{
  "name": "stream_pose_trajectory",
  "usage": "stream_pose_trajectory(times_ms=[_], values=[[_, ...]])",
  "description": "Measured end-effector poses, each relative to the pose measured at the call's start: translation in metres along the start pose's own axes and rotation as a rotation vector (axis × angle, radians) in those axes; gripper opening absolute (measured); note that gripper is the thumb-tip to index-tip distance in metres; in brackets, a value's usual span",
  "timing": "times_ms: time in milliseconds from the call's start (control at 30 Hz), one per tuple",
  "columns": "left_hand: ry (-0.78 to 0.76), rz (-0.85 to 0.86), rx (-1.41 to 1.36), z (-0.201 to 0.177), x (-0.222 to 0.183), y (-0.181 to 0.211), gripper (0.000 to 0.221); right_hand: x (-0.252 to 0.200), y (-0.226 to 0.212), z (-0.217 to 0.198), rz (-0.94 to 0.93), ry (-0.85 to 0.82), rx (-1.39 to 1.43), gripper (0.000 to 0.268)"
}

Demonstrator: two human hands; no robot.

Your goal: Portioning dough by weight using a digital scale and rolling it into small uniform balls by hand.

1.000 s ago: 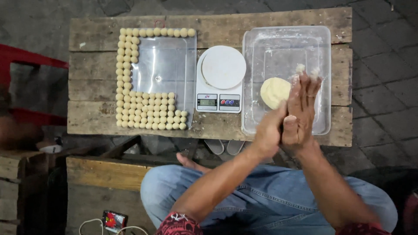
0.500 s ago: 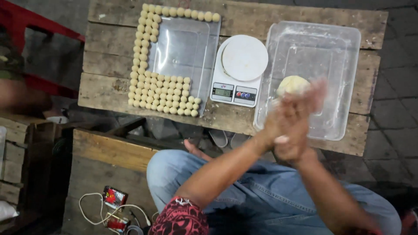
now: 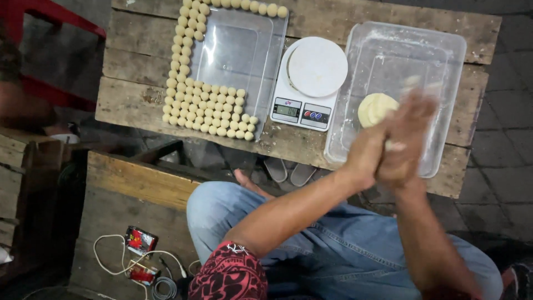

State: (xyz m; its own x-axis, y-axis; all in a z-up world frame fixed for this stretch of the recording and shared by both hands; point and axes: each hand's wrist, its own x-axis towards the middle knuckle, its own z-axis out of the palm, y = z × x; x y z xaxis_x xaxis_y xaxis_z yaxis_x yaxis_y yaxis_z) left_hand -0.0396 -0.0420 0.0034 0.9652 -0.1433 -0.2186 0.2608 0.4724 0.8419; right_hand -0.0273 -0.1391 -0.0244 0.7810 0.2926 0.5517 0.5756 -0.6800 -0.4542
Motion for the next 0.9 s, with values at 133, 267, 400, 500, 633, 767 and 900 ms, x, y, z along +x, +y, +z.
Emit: stream_pose_trajectory(times_ms=[133,267,400,500,633,767,900], values=[[0.328,-0.246,-0.508,-0.013,0.018,-0.053,0.041,-0.012,-0.011,0.019,0.022,-0.174,0.534,0.086],[0.421,-0.453,-0.622,-0.007,0.018,-0.045,0.033,-0.047,0.080,0.050,0.778,-0.061,1.272,0.068],[0.358,-0.387,-0.496,-0.023,0.000,0.021,0.028,0.035,-0.028,-0.019,0.148,0.344,0.787,0.070],[0.361,-0.373,-0.040,-0.053,-0.008,0.075,0.038,0.030,-0.012,-0.024,0.341,0.422,0.813,0.081],[0.192,0.051,0.659,-0.125,-0.002,0.131,0.028,0.034,-0.014,-0.030,0.376,0.418,0.856,0.085],[0.250,0.053,1.160,-0.184,0.000,0.170,0.025,0.040,-0.030,-0.034,0.420,0.377,0.854,0.086],[0.121,0.283,1.311,-0.257,0.006,0.140,0.019,0.039,-0.019,-0.024,0.648,0.446,0.877,0.076]])
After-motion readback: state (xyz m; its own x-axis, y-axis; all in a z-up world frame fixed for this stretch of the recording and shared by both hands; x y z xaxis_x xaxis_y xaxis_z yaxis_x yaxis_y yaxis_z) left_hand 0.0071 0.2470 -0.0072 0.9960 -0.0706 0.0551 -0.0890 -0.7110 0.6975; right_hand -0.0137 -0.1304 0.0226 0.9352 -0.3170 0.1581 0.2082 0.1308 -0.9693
